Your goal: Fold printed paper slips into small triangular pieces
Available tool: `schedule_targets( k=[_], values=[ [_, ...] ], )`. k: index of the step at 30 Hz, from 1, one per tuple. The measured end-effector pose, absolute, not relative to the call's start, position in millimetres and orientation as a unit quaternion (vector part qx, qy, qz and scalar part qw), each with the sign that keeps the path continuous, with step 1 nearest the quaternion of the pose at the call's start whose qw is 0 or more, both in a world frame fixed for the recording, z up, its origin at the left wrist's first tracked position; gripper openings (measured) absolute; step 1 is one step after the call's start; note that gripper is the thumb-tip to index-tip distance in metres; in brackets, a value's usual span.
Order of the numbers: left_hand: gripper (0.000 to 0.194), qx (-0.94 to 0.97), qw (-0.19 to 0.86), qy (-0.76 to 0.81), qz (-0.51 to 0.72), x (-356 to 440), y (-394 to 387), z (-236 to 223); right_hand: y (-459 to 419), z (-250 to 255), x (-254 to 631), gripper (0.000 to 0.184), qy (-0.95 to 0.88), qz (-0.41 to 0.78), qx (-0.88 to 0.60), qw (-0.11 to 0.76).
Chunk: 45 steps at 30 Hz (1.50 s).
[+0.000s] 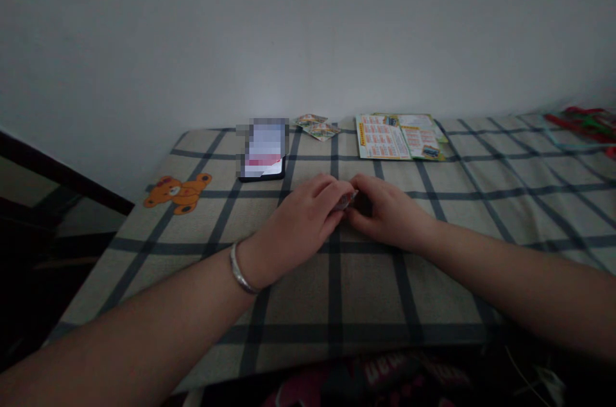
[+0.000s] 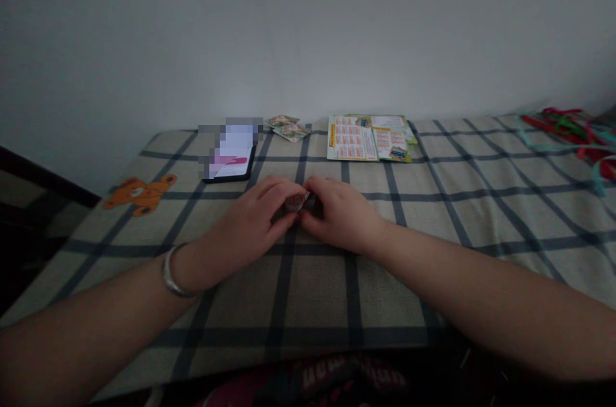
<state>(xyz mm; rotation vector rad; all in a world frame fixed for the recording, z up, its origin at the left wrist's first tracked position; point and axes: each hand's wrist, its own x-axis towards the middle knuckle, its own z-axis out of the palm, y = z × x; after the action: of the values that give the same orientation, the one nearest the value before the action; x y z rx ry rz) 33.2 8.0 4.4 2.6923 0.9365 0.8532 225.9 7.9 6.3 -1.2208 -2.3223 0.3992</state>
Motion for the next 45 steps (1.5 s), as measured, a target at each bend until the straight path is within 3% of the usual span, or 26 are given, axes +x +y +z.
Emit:
schedule_targets(
  k=[22,32,45],
  values=[
    [0.03,0.871,0.101,0.337,0.343,36.7,7.4,4.7,2.8,14.1,222.8,0.016,-0.833,0.191,-0.456,0.25],
    [0.029,0.855,0.145,0.356,0.348,37.6,5.8,8.1,6.5,6.1,226.8,0.016,-0.782,0.28,-0.452,0.325],
    [0.029,0.834,0.185,0.385,0.349,39.9,4.2,8.5,4.8,10.6,225.9,0.016,-0.79,0.247,-0.473,0.302]
  ],
)
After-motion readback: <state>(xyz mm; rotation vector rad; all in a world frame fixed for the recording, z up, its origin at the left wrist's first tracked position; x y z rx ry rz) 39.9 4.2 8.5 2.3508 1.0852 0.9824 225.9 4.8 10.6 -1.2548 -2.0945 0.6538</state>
